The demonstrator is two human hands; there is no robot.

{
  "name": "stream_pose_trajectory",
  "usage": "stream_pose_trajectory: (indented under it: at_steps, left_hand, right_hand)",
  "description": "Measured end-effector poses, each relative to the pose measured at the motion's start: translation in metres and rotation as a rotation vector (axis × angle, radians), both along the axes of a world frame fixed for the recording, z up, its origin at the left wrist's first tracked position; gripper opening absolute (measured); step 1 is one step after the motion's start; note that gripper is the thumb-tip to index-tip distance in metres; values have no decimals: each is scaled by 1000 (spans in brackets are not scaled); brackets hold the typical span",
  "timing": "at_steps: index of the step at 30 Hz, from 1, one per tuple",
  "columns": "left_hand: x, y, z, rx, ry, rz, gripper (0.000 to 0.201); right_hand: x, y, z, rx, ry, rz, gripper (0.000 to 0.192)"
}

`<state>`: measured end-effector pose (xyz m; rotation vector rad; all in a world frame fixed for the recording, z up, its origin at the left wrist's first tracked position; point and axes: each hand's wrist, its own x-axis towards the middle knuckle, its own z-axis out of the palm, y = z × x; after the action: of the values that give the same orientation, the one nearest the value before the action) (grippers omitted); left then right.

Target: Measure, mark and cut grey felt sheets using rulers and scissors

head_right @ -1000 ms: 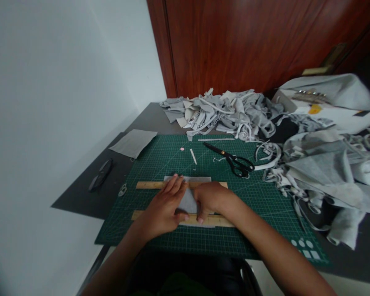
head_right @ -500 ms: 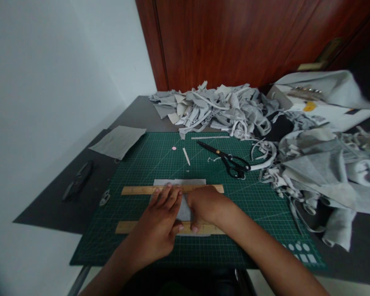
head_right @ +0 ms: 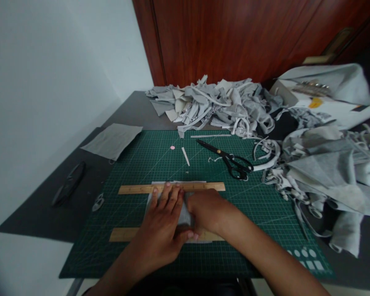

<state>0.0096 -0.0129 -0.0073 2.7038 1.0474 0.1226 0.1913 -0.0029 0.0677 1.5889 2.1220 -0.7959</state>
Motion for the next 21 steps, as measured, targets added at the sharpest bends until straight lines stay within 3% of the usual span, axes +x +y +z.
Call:
stream_pose_trajectory:
  at_steps: [16,21]
  left_hand:
    - [0,3,1,-18,11,-9,98]
    - [-2,2,-1,8,-19,-16,97]
  right_hand:
    - [-1,2,3,-28,-8,-14,16]
    - [0,2,0,-20,4,11,23]
